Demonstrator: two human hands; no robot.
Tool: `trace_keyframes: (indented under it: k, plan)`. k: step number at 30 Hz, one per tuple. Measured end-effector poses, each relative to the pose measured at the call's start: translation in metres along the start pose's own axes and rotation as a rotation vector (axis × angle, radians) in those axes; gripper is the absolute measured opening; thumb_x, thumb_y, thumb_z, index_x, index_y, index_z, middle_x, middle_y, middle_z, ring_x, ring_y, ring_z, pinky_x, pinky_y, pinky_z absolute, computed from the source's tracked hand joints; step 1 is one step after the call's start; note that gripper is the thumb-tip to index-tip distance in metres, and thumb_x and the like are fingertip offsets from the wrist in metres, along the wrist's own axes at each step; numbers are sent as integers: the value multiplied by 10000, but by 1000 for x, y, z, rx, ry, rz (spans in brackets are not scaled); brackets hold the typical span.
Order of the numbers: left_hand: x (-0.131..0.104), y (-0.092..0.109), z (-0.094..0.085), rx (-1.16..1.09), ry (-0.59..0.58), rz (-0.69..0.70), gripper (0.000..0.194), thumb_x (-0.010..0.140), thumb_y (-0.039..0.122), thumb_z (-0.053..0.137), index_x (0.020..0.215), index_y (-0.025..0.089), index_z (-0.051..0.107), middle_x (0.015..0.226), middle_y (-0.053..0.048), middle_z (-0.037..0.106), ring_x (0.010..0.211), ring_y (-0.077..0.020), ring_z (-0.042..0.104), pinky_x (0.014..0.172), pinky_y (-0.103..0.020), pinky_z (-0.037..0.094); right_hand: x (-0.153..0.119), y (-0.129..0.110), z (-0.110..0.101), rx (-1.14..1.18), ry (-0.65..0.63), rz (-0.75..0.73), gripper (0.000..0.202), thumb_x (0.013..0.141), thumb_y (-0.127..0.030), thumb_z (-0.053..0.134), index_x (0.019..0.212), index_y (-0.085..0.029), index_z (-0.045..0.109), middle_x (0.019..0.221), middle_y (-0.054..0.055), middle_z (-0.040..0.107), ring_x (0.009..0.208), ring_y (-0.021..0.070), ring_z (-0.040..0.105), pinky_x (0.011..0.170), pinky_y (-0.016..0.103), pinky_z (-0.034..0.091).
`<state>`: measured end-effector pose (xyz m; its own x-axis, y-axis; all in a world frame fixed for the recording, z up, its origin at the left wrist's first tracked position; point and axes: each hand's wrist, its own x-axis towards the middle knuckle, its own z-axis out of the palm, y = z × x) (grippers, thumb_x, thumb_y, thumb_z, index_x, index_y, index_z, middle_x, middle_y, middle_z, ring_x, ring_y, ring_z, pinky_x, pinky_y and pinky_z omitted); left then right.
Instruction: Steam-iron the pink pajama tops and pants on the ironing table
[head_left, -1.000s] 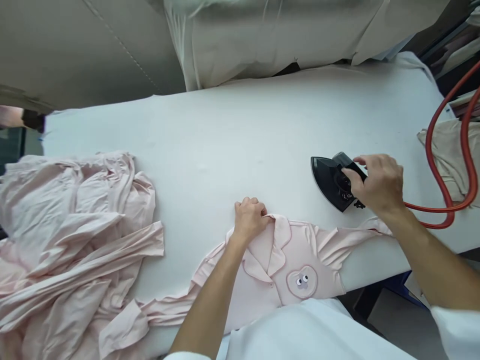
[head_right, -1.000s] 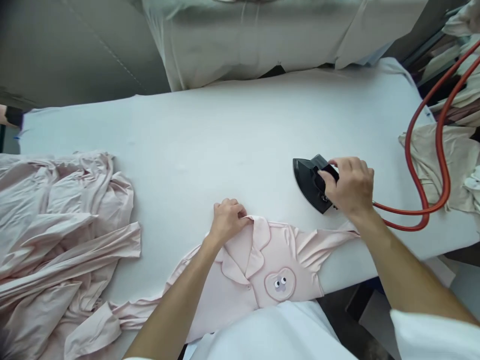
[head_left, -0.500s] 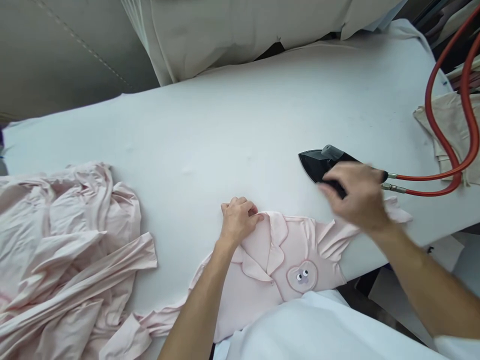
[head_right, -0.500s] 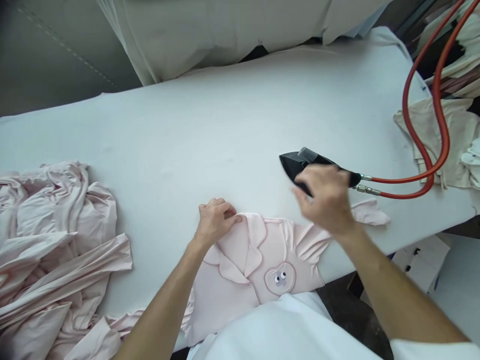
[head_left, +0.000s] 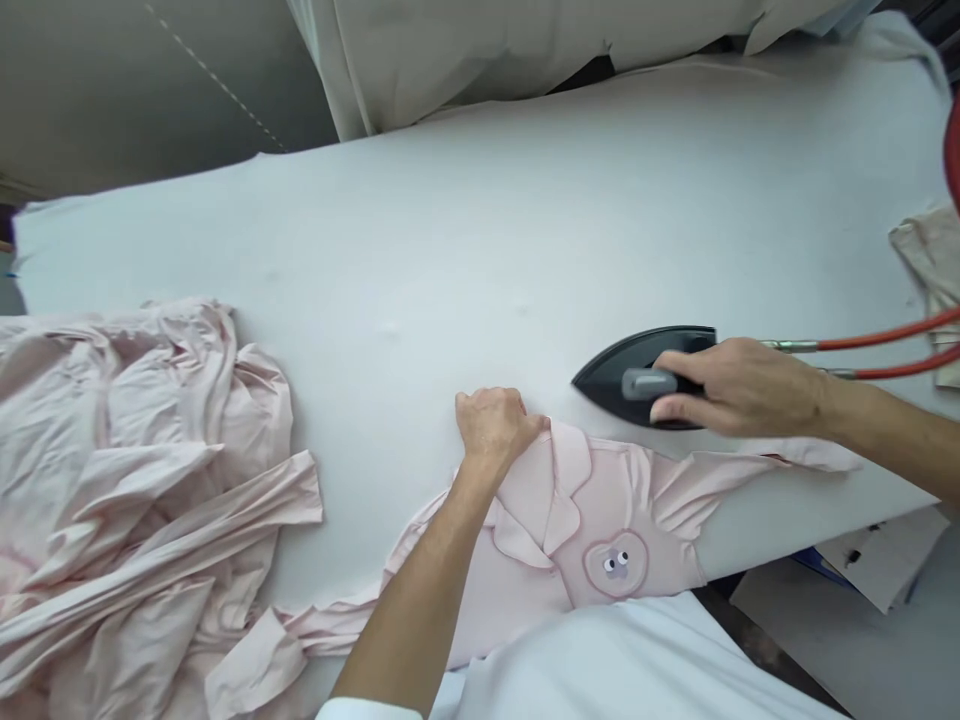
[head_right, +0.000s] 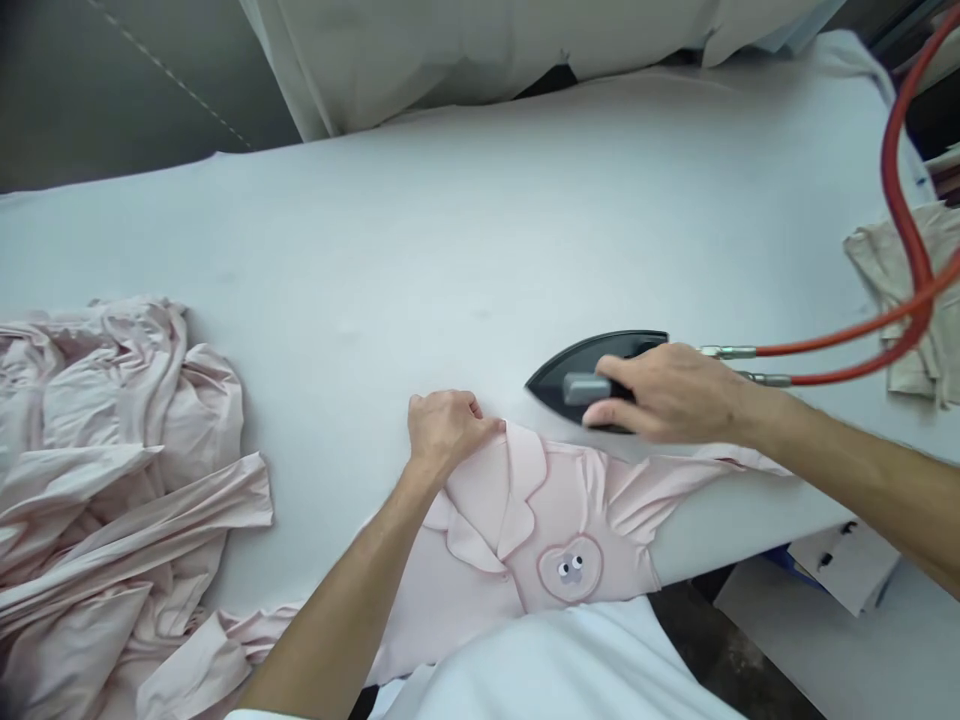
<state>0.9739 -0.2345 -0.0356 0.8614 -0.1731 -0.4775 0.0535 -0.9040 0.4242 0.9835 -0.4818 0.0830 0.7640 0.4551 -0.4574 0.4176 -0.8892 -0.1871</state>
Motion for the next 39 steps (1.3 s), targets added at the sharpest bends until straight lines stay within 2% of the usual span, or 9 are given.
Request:
trace_keyframes:
  k: [4, 7, 11, 14, 18, 22, 28, 32, 39]
  plan:
    - [-6, -33, -10, -299, 43, 129, 194, 777, 375, 655, 692, 210, 714, 729, -41, 711, 711, -184, 618, 783, -353, 440, 31, -65, 6, -173, -216, -279, 509, 934, -654, 376, 781, -192, 526, 558, 30, 562, 459, 168, 485, 501, 283, 167]
    - [-42, -87, -13, -637, 322, 31, 152, 781, 349, 665, 808, 210, 722, 716, 2, 686, 608, -116, 561, 636, -254, 450, 50, -79, 13, -218, -259, -227, 526, 939, -669, 362, 837, -185, 544, 580, 45, 588, 498, 185, 531, 503, 271, 175]
    - [-116, -134, 9, -756, 436, -101, 113, 781, 304, 666, 754, 198, 693, 621, 21, 641, 527, -95, 531, 533, -220, 430, 46, -82, 17, -258, 141, -71, 499, 962, -594, 367, 896, -157, 600, 755, 113, 654, 674, 238, 605, 588, 317, 342]
    - [-147, -133, 38, -786, 370, -59, 111, 810, 277, 633, 758, 196, 688, 706, 0, 684, 589, -101, 585, 570, -216, 463, 28, -115, 36, 68, 243, -26, 394, 961, -478, 427, 992, -157, 652, 816, 112, 671, 757, 235, 631, 676, 352, 433]
    - [-146, -124, 56, -792, 405, -135, 98, 791, 268, 649, 729, 195, 663, 657, 6, 662, 563, -102, 570, 584, -223, 468, 22, -170, 92, 850, -404, 340, 510, 871, -536, 549, 1186, -137, 578, 559, 10, 605, 490, 170, 572, 498, 280, 435]
    - [-141, -127, 55, -916, 342, -188, 78, 759, 264, 671, 726, 195, 655, 635, 11, 662, 556, -110, 605, 588, -223, 487, 42, -188, 128, 1465, -623, 426, 596, 751, -602, 672, 1134, -171, 520, 532, -18, 596, 362, 118, 486, 364, 200, 339]
    - [-142, -138, 54, -990, 271, -271, 152, 732, 310, 697, 827, 207, 637, 564, 55, 603, 524, -116, 602, 548, -222, 463, 50, -195, 147, 1553, -220, 530, 529, 624, -613, 780, 710, -174, 497, 380, -74, 430, 279, 39, 279, 295, 166, 143]
    - [-138, -140, 50, -841, 158, -248, 207, 730, 401, 713, 706, 211, 635, 504, 59, 539, 501, -108, 517, 514, -229, 375, 47, -198, 152, 1525, -171, 498, 532, 613, -630, 774, 728, -151, 571, 393, -61, 451, 289, 42, 280, 298, 180, 158]
    - [-137, -125, 53, -558, 435, -338, 143, 809, 282, 644, 712, 215, 564, 546, 44, 548, 543, -124, 515, 598, -254, 358, 60, -212, 151, 1286, -47, 603, 369, 749, -525, 669, 778, -160, 616, 425, -47, 479, 308, 80, 340, 314, 211, 192]
